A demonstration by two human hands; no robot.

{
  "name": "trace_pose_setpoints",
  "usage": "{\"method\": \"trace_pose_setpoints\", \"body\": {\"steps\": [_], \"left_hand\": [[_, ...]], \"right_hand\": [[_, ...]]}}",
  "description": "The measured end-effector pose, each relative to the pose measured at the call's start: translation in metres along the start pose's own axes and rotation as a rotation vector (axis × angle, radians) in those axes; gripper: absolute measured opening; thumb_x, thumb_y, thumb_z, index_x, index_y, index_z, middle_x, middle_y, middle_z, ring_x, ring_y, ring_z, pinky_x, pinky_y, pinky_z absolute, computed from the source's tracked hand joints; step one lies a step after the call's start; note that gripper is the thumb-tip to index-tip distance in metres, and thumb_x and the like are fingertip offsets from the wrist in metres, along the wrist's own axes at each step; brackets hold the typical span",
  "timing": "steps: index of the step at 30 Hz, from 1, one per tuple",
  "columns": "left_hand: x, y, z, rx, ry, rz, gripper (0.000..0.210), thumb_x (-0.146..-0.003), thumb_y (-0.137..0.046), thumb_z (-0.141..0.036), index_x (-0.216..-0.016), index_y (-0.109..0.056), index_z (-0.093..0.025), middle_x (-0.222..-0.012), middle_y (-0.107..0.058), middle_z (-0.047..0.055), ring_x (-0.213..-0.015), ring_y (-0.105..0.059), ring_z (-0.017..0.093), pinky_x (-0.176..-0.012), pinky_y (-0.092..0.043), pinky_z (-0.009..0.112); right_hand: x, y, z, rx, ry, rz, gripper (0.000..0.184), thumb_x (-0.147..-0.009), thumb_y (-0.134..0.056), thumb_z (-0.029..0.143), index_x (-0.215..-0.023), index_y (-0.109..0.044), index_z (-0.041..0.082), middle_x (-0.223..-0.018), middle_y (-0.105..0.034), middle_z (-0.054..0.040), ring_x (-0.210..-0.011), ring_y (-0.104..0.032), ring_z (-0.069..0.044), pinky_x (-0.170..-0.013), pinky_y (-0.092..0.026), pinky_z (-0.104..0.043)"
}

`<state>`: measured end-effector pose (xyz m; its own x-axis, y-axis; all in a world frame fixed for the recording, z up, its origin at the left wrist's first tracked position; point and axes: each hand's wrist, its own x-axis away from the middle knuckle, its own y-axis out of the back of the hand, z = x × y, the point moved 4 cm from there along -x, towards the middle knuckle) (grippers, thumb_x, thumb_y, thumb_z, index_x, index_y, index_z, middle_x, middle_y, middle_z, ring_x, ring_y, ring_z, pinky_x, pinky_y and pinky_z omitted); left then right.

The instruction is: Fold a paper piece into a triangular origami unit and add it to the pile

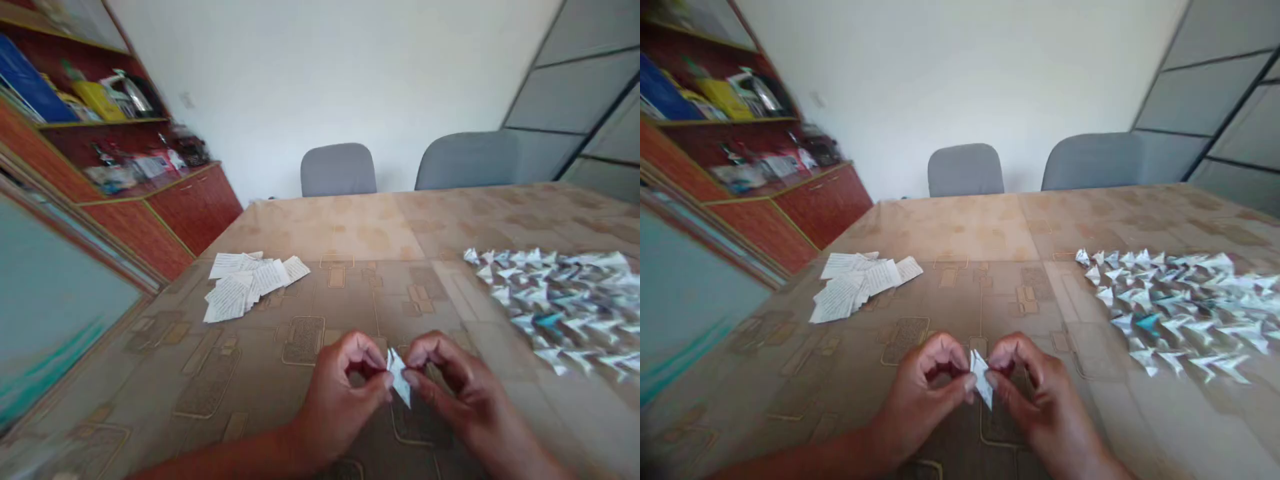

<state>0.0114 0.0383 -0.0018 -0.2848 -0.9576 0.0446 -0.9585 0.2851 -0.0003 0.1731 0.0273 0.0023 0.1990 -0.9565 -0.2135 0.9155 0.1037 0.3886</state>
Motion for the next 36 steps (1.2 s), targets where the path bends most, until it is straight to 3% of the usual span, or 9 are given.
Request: {"method": "trace_pose_setpoints", "body": {"steps": [6, 10, 14, 17, 23, 28, 36], "left_hand": [[-0.005, -0.004, 0.013, 0.252, 0.101, 0.085, 0.026, -0.073, -0.072, -0.022, -0.093, -0.056, -0.015, -0.073, -0.064, 0.0, -0.062, -0.062, 0.012, -0.063, -0.05, 0.026], [-0.005, -0.007, 0.018, 0.19, 0.162, 0.168, 0.02, -0.076, -0.069, -0.03, -0.08, -0.064, -0.011, -0.069, -0.063, 0.002, -0.059, -0.059, 0.011, -0.06, -0.047, 0.024], [-0.004, -0.004, 0.015, 0.067, 0.124, 0.124, 0.022, -0.076, -0.066, -0.031, -0.066, -0.061, -0.012, -0.059, -0.059, 0.001, -0.056, -0.056, 0.012, -0.058, -0.042, 0.024], [-0.003, -0.004, 0.01, 0.027, 0.102, 0.133, 0.021, -0.076, -0.065, -0.03, -0.064, -0.059, -0.014, -0.057, -0.059, 0.001, -0.056, -0.055, 0.013, -0.057, -0.04, 0.024], [-0.004, -0.004, 0.011, 0.027, 0.095, 0.185, 0.019, -0.075, -0.065, -0.03, -0.065, -0.059, -0.015, -0.058, -0.058, 0.0, -0.057, -0.055, 0.013, -0.058, -0.04, 0.024], [-0.005, -0.006, 0.019, 0.121, 0.143, 0.21, 0.024, -0.077, -0.063, -0.036, -0.07, -0.061, -0.013, -0.064, -0.062, 0.003, -0.055, -0.057, 0.013, -0.058, -0.045, 0.025], [-0.007, -0.004, 0.019, 0.106, 0.098, 0.194, 0.022, -0.079, -0.062, -0.033, -0.069, -0.06, -0.014, -0.064, -0.062, 0.003, -0.056, -0.057, 0.012, -0.058, -0.046, 0.025]], "right_hand": [[-0.004, 0.001, 0.003, -0.013, 0.066, -0.074, 0.01, -0.083, -0.057, 0.016, -0.078, -0.053, 0.023, -0.068, -0.058, 0.0048, -0.061, -0.058, -0.01, -0.055, -0.048, -0.016], [-0.004, 0.0, -0.001, -0.018, 0.065, -0.078, 0.009, -0.083, -0.059, 0.017, -0.08, -0.054, 0.023, -0.07, -0.058, 0.0044, -0.064, -0.058, -0.01, -0.057, -0.049, -0.016], [0.0, -0.002, -0.003, -0.028, -0.01, 0.024, 0.007, -0.088, -0.058, 0.026, -0.083, -0.055, 0.022, -0.073, -0.059, 0.0028, -0.068, -0.058, -0.012, -0.061, -0.047, -0.02], [0.001, -0.005, -0.003, -0.023, -0.069, 0.129, 0.02, -0.09, -0.057, 0.034, -0.076, -0.058, 0.02, -0.07, -0.058, 0.0017, -0.066, -0.055, -0.013, -0.06, -0.043, -0.022], [0.0, -0.009, -0.007, -0.055, -0.134, 0.217, 0.031, -0.093, -0.049, 0.041, -0.074, -0.059, 0.018, -0.067, -0.055, 0.0004, -0.065, -0.051, -0.015, -0.059, -0.039, -0.025], [0.0, -0.009, -0.01, -0.04, -0.157, 0.217, 0.032, -0.093, -0.047, 0.042, -0.072, -0.053, 0.018, -0.066, -0.05, 0.0014, -0.062, -0.047, -0.014, -0.058, -0.037, -0.025], [0.001, -0.012, -0.019, -0.115, -0.195, 0.258, 0.035, -0.093, -0.045, 0.047, -0.074, -0.052, 0.018, -0.068, -0.048, 0.0016, -0.064, -0.046, -0.014, -0.058, -0.038, -0.024]]}}
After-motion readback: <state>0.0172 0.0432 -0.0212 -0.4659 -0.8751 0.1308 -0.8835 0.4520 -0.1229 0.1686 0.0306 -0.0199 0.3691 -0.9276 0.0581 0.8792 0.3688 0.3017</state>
